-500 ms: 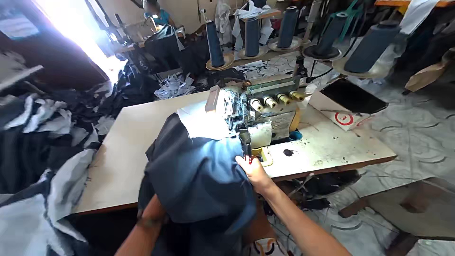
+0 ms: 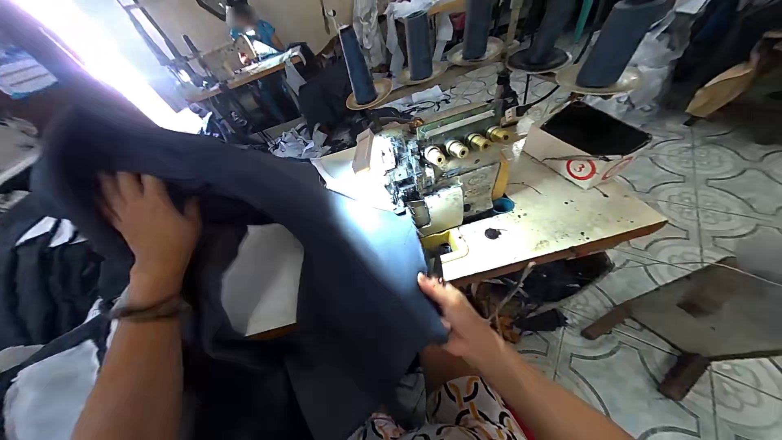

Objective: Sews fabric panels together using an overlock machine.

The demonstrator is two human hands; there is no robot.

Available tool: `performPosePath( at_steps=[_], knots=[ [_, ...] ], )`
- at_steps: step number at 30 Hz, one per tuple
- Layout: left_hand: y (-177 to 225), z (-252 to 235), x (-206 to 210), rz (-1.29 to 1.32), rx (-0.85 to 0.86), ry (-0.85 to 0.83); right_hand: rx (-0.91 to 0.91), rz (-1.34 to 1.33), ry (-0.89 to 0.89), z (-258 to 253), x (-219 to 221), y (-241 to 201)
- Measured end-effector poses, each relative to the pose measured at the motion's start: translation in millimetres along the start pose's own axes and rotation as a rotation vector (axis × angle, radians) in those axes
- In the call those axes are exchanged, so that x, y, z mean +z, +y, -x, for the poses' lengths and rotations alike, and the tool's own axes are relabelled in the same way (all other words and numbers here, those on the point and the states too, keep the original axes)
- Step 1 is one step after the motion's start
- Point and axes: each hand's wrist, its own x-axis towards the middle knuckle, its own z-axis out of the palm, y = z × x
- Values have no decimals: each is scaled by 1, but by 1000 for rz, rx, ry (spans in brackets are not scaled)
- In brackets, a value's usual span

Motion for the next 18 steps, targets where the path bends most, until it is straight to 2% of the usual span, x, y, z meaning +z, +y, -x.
performPosePath(
  at_steps=[2,4,6,7,9,11,14,18],
  knots=[
    [37,49,-4,228,9,162,75,108,-42,13,-13,24],
    [99,144,0,300,184,227,154,138,-47,17,-30,54],
    [160,244,26,391,310,158,205,105,35,16,-40,77],
    [176,290,46,483,325,42,199,88,84,14,-43,84],
    [191,351,86,696,233,-91,154,78,165,13,-42,91],
    [196,371,111,788,107,-95,124,78,187,14,-35,93],
    [206,356,127,713,12,4,106,61,204,19,-23,97],
    [221,341,134,759,-110,46,30,47,209,25,-18,94]
  ],
)
